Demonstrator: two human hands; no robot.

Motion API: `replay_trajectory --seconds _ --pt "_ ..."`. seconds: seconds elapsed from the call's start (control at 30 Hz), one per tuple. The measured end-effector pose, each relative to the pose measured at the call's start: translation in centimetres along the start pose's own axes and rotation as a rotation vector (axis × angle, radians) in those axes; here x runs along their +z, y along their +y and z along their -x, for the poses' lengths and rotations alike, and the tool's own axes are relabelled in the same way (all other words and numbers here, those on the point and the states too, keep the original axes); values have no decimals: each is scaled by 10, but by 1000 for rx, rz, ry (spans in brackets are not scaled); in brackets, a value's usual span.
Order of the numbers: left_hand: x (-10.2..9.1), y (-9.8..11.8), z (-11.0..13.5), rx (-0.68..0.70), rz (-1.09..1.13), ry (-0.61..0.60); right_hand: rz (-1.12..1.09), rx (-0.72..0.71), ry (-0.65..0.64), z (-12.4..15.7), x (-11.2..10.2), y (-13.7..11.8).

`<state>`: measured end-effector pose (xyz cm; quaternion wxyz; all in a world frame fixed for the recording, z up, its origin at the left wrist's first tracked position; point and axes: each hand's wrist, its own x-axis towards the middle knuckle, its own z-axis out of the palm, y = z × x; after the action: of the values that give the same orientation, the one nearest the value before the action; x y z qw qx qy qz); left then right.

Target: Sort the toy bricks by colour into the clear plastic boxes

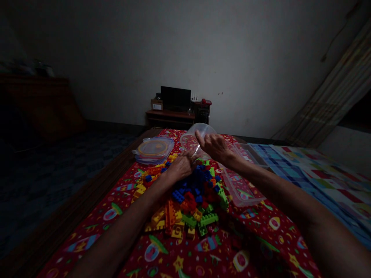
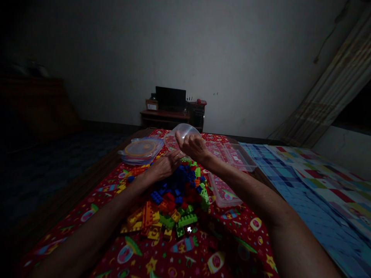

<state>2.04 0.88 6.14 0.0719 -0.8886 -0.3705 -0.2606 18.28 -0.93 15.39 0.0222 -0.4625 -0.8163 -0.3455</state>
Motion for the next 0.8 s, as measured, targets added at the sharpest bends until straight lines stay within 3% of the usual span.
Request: replay_trajectory --seconds 0.1,0.27,0.37,0.53,0.67,0.8 --pt "2 -4 1 43 -82 -145 -26 81 -13 1 3 11" --pt "-5 1 12 44 -37 -72 -82 455 35 28 7 46" --pt "-11 1 24 23 -4 -15 -140 725 70 69 7 76" --pt "-21 0 51 5 61 43 -361 984 154 162 22 133" --pt "-27 14 66 71 92 77 -489 1186 27 225 47 161" --pt "-27 35 69 173 117 102 -541 1236 -132 258 74 161"
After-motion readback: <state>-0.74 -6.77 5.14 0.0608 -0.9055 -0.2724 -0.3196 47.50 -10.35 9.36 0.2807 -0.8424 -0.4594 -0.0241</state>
